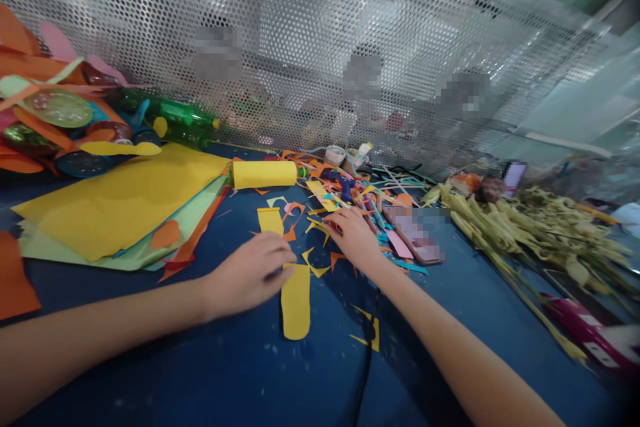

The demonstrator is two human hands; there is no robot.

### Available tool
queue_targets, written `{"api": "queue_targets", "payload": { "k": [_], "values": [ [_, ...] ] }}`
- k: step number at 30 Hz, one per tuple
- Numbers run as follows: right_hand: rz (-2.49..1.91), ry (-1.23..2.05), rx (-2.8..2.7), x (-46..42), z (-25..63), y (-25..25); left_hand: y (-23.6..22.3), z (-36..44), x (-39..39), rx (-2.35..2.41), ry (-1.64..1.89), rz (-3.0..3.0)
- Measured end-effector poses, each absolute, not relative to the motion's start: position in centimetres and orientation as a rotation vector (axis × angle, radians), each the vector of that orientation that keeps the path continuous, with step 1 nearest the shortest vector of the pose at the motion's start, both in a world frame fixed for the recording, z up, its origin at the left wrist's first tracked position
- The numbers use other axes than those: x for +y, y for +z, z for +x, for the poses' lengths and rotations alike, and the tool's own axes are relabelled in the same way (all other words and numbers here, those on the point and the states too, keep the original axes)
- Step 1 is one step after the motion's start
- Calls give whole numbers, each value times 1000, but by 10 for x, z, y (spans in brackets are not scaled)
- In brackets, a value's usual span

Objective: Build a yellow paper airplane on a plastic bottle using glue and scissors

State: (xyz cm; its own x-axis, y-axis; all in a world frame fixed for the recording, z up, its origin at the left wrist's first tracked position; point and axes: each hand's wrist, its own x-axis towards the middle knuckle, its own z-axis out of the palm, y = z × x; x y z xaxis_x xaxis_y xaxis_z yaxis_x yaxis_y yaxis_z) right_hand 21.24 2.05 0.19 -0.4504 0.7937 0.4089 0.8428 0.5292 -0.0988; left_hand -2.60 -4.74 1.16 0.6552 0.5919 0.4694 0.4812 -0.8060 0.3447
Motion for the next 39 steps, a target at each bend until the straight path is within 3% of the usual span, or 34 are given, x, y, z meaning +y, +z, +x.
{"api": "queue_targets", "payload": {
  "k": [8, 16, 25, 32, 39],
  "values": [
    [-1348, -42, -2196, 17, 213, 5, 3, -12, -105, 675, 645, 2828],
    [-1203, 879, -1950, -6, 205, 16, -4, -11, -105, 696, 594, 2871],
    [-1133, 1281, -1732, -28, 183, 21, -7, -11, -105, 718, 601, 2842],
    [-1042, 1417, -1599, -27, 183, 22, -6, -11, -104, 702, 631, 2841],
    [-1045, 1084, -2161, -32, 181, 18, -7, -10, -103, 702, 629, 2830]
  ]
}}
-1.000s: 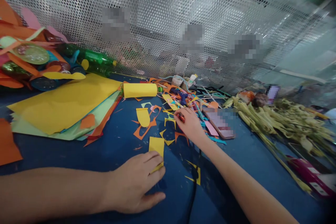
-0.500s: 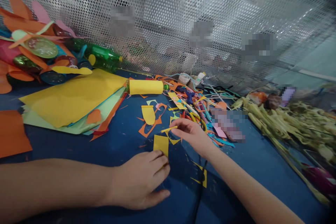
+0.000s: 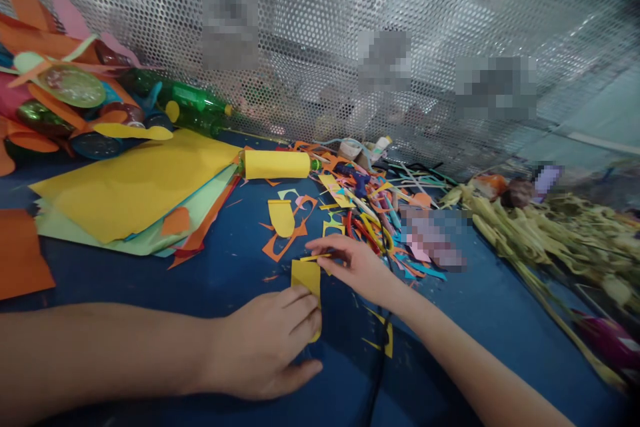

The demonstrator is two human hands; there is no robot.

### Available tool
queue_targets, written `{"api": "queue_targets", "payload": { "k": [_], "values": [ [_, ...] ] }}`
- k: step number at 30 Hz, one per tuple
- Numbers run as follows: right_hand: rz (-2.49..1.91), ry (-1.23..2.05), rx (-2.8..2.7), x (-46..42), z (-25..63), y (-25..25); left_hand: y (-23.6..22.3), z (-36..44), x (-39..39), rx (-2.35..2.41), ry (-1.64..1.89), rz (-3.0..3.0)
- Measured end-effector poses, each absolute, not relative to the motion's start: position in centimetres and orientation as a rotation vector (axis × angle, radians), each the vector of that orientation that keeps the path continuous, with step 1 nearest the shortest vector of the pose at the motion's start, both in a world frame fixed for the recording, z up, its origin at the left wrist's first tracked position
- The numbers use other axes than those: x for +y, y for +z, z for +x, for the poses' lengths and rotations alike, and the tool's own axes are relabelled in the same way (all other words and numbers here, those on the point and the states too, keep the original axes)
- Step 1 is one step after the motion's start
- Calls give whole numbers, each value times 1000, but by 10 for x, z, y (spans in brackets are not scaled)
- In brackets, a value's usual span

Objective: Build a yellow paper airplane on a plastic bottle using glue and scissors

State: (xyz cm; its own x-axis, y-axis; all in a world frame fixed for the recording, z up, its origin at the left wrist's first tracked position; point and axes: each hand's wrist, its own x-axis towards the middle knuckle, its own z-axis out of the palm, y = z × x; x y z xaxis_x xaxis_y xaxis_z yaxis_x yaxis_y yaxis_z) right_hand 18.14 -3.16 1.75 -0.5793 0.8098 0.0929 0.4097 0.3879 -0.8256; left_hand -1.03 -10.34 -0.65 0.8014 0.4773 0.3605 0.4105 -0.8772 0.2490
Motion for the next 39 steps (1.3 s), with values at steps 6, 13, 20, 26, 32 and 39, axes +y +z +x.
{"api": "queue_targets", "payload": {
  "k": [6, 13, 20, 26, 32, 39],
  "values": [
    [-1047, 833, -2304, -35, 179, 15, -11, -11, -105, 749, 684, 2839],
    [-1110, 672, -2289, -34, 177, 15, -14, -10, -106, 816, 693, 2841],
    [-1166, 772, -2217, -43, 173, 14, -12, -10, -105, 817, 677, 2832],
    [-1173, 752, -2230, -48, 170, 18, -14, -12, -105, 824, 660, 2832],
    [-1185, 606, -2238, -48, 168, 17, -18, -12, -105, 820, 684, 2850],
    [-1250, 623, -2252, -48, 166, 16, -16, -11, -104, 827, 647, 2862]
  ]
}}
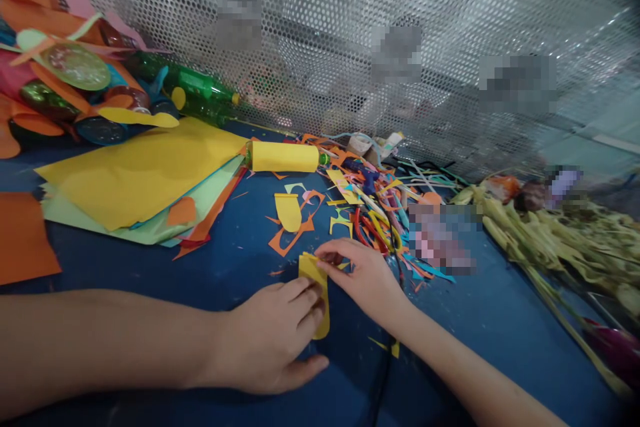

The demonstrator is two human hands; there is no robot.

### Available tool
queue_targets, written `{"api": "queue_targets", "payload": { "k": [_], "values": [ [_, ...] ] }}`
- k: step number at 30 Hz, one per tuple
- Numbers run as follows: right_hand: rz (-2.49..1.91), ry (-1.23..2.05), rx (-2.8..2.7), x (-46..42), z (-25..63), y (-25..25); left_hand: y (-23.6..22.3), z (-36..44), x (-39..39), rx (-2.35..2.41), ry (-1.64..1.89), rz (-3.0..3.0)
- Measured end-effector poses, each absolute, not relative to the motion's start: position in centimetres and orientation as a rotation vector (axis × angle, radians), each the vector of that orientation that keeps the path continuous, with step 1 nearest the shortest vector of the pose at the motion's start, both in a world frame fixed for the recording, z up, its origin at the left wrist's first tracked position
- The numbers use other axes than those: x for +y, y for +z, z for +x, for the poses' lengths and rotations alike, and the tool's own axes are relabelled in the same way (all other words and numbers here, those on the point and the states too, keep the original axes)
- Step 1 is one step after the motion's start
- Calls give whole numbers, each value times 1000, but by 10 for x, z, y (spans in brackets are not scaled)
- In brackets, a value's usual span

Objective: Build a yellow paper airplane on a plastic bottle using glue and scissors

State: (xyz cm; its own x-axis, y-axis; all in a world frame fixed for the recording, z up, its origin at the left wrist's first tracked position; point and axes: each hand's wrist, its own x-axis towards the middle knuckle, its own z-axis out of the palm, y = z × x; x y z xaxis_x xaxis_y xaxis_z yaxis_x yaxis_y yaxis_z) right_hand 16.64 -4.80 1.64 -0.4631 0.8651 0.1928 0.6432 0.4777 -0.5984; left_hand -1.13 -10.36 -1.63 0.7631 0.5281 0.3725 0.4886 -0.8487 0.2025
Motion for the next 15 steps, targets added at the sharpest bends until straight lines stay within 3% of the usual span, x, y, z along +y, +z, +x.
{"api": "queue_targets", "payload": {
  "k": [15],
  "values": [
    [-1188, 573, -2263, -47, 166, 17, -17, -13, -105, 818, 661, 2863]
  ]
}}
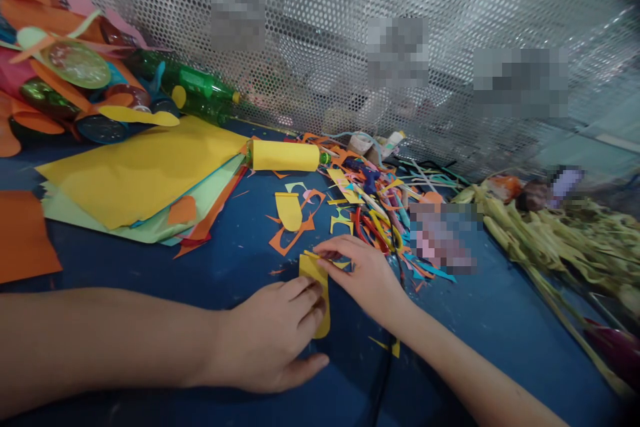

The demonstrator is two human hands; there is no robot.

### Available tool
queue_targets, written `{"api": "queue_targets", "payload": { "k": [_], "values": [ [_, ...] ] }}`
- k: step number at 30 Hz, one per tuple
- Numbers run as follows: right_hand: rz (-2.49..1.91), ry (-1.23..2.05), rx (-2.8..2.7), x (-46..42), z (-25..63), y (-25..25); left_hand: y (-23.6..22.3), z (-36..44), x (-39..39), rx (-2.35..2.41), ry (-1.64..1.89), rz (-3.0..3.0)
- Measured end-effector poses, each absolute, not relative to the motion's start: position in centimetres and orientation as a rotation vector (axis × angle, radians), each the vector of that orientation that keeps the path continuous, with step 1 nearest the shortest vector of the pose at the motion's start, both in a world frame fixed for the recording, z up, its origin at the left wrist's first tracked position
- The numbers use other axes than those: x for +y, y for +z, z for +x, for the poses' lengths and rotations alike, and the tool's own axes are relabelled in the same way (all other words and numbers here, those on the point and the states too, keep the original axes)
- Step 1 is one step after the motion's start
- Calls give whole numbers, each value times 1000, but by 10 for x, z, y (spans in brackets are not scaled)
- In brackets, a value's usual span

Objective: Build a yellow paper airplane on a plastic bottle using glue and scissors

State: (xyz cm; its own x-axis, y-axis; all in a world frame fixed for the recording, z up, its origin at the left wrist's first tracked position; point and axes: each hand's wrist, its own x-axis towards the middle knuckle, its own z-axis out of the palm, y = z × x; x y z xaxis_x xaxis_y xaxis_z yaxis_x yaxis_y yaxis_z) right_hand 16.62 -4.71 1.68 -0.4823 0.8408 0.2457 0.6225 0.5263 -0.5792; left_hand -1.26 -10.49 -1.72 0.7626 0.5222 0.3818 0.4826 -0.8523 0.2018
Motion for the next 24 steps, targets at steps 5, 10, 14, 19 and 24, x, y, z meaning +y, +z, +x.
{"api": "queue_targets", "payload": {
  "k": [5, 10, 14, 19, 24],
  "values": [
    [-1182, 615, -2223, -45, 168, 18, -15, -12, -104, 811, 671, 2878],
    [-1184, 633, -2240, -42, 169, 17, -18, -12, -105, 838, 687, 2889],
    [-1236, 631, -2238, -43, 168, 16, -18, -13, -106, 832, 668, 2884],
    [-1269, 582, -2264, -46, 163, 17, -16, -13, -104, 816, 645, 2885],
    [-1287, 566, -2280, -46, 160, 18, -15, -13, -104, 826, 626, 2881]
  ]
}}
